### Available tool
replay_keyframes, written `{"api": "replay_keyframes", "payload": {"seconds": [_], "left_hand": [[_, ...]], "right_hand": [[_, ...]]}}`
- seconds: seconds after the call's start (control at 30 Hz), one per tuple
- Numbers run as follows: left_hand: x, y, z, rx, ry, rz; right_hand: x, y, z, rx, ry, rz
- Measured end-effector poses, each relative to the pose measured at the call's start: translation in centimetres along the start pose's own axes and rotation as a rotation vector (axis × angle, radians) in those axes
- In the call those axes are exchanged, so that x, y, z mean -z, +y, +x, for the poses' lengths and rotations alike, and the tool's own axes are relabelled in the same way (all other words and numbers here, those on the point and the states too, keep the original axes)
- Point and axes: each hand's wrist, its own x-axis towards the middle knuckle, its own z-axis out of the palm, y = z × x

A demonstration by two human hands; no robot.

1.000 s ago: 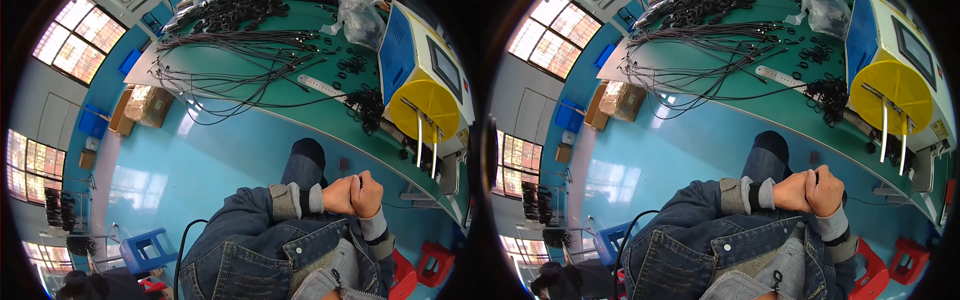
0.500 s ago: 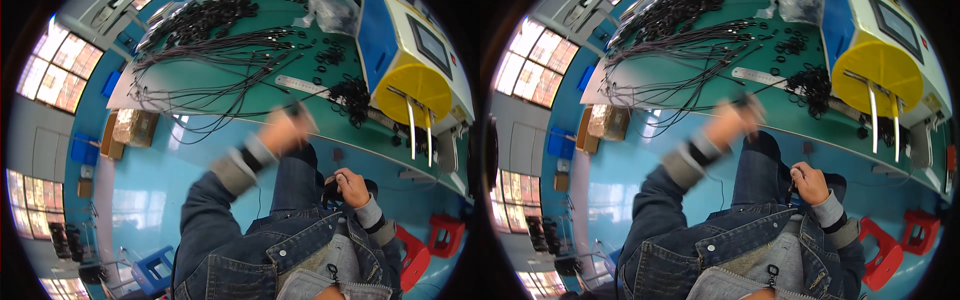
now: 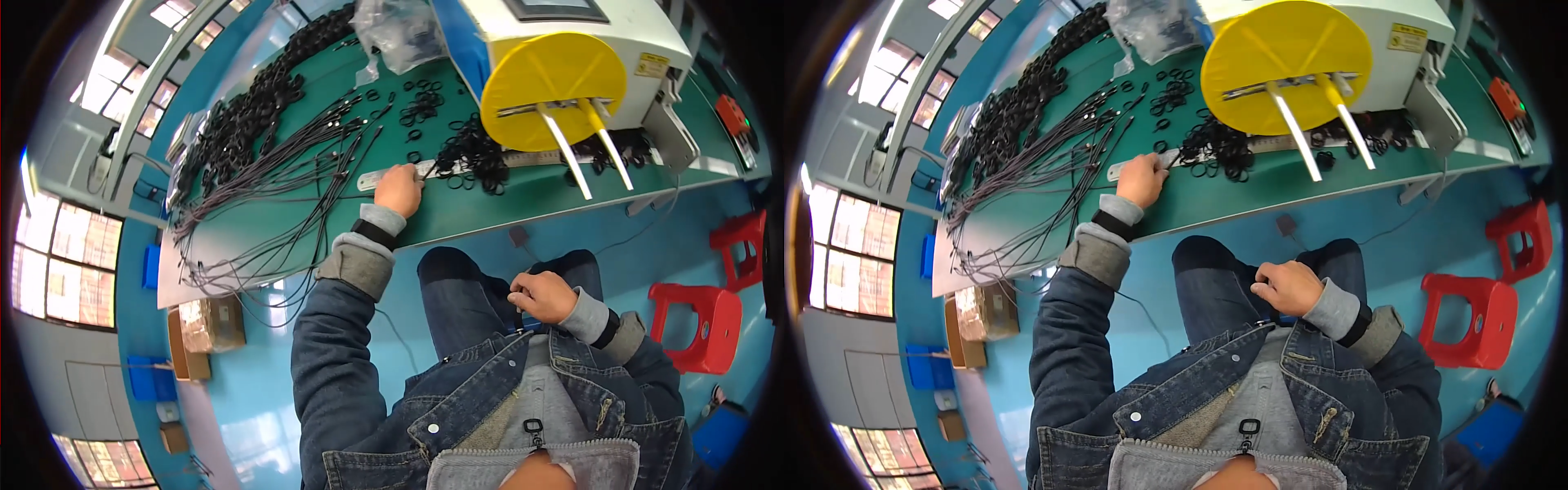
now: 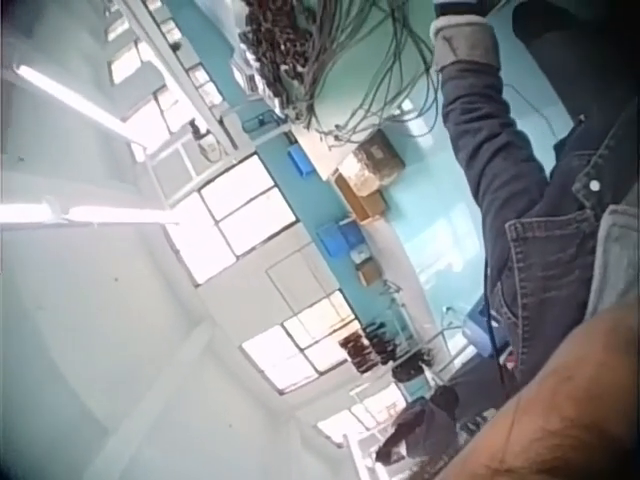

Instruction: The person winds a cable around the spindles of a machine, removes the coiled cable, and secures it with a tie by hand before repeating the process.

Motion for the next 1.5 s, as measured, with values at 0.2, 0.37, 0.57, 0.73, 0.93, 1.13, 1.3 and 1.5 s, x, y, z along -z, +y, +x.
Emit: {"api": "replay_keyframes", "payload": {"seconds": [0.2, 0.37, 0.57, 0.73, 0.93, 1.13, 1.3, 1.5], "left_hand": [[0.9, 1.0, 1.1, 0.156, 0.119, -0.055], [2.6, 1.2, -0.1, -0.026, 0.470, -0.024], [7.3, 8.7, -4.8, -0.094, 0.737, -0.263], [8.8, 15.7, -9.1, -0.380, 0.646, -0.270], [9.5, 19.6, -10.1, -0.421, 0.448, -0.357], [8.3, 22.7, -5.6, -0.357, 0.401, -0.508], [4.4, 20.6, 0.9, -0.203, 0.298, -0.850], [3.7, 20.7, 2.4, -0.205, 0.308, -0.930]], "right_hand": [[0.7, 1.2, -1.8, -0.010, 0.059, 0.055], [1.7, 1.4, -2.2, 0.111, 0.120, -0.015], [6.3, -2.4, -3.6, 0.382, 0.796, -0.133], [11.7, -7.0, -4.7, 0.599, 1.113, -0.400], [12.8, -5.5, -5.4, 0.650, 0.995, -0.501], [14.5, -2.5, -2.4, 0.611, 1.203, -0.499], [15.7, 1.4, 3.5, 0.475, 1.226, -0.308], [16.5, 2.2, 5.8, 0.328, 1.189, -0.265]]}}
